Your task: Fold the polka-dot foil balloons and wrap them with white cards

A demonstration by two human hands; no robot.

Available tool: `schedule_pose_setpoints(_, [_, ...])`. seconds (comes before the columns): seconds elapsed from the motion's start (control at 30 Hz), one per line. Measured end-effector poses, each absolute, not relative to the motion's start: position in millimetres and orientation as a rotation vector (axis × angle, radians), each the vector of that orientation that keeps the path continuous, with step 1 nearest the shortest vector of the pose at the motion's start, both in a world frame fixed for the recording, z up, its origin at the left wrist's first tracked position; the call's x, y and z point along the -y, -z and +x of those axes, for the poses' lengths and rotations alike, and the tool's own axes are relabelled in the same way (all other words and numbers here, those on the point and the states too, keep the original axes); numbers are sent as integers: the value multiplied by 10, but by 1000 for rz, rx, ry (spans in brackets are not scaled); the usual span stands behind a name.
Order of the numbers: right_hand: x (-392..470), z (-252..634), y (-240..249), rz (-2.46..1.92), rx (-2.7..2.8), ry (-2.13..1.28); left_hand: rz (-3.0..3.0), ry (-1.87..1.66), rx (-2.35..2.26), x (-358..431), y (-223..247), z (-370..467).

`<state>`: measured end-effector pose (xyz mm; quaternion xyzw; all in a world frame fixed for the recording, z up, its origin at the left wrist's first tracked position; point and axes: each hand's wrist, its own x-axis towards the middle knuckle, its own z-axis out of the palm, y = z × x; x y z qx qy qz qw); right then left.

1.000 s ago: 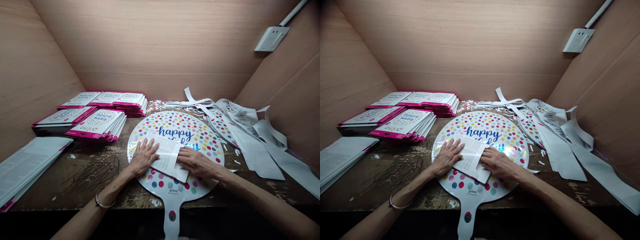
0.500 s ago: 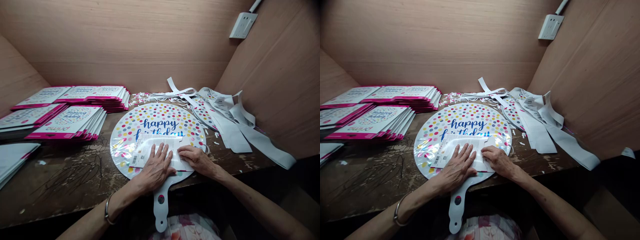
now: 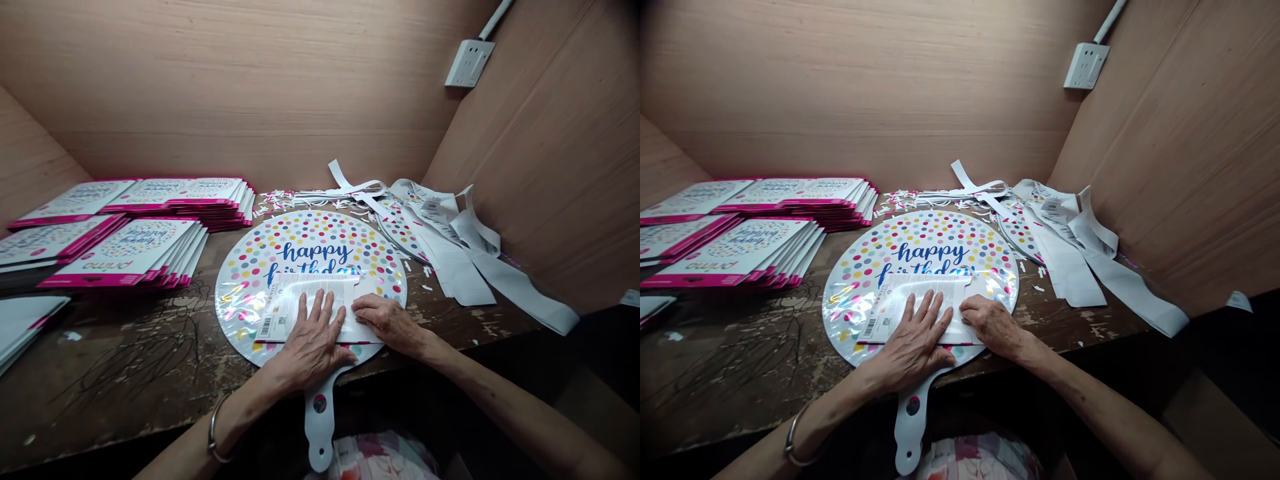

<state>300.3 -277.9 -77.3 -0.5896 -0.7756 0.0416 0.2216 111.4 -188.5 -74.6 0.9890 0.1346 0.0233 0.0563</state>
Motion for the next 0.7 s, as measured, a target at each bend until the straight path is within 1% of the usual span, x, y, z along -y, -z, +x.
schedule_pose_setpoints(0.17, [2731,2907,692,-1765,2401,-25,3002,-77,-392,1874,769,1109])
schedule_pose_setpoints(0.23, [2734,2859,654,-1811,2505,112,3001,-90,-377,1875,767,1106])
schedule_pose_setpoints(0.3, [2759,2811,605,-1841,2595,321,3003,-96,-378,1880,762,1104])
schedule_pose_setpoints(0.4, [2827,2744,499,-1742,2748,638,3009,-94,-394,1892,754,1104])
schedule_pose_setpoints(0.5, [2882,2695,401,-1585,2845,852,3008,-123,-389,1895,751,1105])
schedule_pose_setpoints(0.63, [2819,2726,398,-1421,2840,993,2980,-143,-386,1896,745,1102])
schedule_pose_setpoints(0.7, [2721,2828,402,-1445,2791,950,2968,-125,-374,1897,734,1098])
